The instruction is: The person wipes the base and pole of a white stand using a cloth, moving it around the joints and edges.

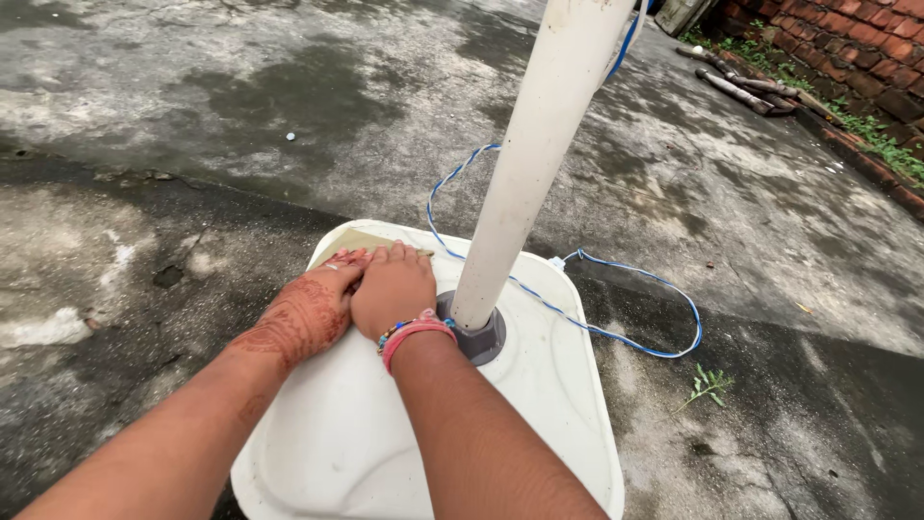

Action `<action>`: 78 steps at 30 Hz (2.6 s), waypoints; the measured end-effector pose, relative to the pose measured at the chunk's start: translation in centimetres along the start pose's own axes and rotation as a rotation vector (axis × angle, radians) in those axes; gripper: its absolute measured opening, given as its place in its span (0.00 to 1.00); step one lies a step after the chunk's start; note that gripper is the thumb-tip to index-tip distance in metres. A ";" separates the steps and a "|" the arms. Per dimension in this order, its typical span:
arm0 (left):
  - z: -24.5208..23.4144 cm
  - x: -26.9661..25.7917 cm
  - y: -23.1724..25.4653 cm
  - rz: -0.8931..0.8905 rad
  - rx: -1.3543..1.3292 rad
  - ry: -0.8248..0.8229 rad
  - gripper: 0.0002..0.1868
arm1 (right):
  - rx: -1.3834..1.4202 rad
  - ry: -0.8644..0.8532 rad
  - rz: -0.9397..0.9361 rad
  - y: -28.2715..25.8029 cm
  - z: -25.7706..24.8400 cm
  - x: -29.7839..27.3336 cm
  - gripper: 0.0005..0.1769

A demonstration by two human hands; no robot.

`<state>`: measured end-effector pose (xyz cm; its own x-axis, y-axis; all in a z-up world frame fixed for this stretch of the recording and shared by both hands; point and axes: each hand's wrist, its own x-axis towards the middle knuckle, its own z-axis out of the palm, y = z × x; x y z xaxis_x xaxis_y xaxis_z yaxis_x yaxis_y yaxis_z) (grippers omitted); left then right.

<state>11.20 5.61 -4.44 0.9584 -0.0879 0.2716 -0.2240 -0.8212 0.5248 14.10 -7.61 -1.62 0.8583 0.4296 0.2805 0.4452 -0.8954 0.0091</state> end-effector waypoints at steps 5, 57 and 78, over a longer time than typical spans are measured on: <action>0.2 -1.6 0.9 -0.006 -0.004 0.032 0.27 | -0.029 -0.020 -0.052 -0.2 -1.4 -1.9 0.32; -2.2 -10.2 3.1 -0.213 0.267 -0.215 0.34 | -0.086 -0.055 -0.216 -4.6 -3.0 -8.3 0.35; -3.5 2.2 -0.4 -0.191 0.294 -0.236 0.34 | 0.028 0.036 -0.141 -1.1 1.9 2.9 0.28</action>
<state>12.74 7.73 -1.19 0.9997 -0.0170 -0.0189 -0.0109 -0.9583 0.2855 16.60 -5.18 -2.62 0.7774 0.5459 0.3124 0.5679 -0.8227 0.0246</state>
